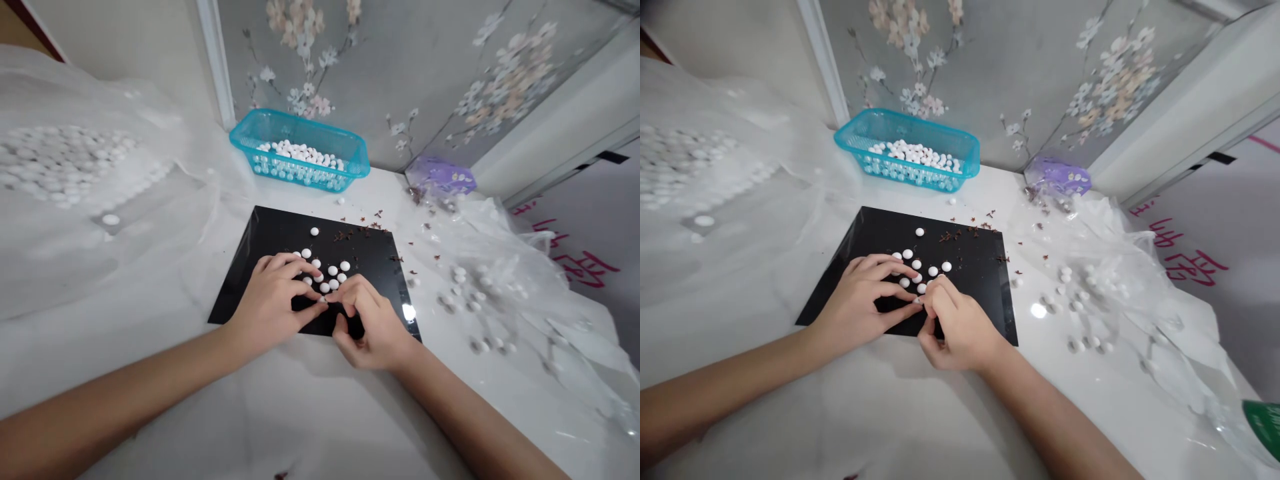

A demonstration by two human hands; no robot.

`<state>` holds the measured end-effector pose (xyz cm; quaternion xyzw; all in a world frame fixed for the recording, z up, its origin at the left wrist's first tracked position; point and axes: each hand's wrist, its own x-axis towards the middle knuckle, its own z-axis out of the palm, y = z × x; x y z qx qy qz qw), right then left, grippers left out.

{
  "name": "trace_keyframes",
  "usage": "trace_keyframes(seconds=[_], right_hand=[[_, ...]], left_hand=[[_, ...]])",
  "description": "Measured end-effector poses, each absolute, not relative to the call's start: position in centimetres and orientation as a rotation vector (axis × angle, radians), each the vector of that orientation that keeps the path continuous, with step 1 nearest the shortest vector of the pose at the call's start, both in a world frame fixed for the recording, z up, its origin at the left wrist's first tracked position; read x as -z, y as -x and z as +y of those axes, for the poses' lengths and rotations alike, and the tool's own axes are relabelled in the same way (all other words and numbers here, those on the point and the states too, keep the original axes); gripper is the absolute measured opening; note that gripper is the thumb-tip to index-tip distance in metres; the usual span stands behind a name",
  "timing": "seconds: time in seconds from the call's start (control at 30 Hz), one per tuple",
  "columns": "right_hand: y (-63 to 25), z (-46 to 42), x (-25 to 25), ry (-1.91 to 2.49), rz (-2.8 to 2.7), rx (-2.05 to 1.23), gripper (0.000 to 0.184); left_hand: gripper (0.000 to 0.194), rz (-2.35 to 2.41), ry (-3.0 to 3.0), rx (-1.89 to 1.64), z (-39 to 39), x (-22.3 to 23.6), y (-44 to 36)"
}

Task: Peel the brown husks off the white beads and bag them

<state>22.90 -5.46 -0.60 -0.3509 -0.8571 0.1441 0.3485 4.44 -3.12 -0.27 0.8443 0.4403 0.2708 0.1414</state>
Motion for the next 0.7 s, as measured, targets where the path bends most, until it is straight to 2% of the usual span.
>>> trace_keyframes(seconds=[0.47,0.6,0.7], right_hand=[[-22.2,-5.8,-0.2,0.871,-2.345,-0.398,0.029],[-22.7,-5.1,-0.1,0.852,-2.146,-0.431,0.024],[-24.3,-3.1,0.3,1.073,-1.873,-0.22,0.015]], left_hand=[[0.019,1.257,-2.456,-0.776,-2.8,0.3,-4.2],[0.015,1.307,-2.435,-0.795,-2.7,0.2,-4.3],[0.012,1.338,-2.433,-0.777,-2.9,-0.2,-4.4]])
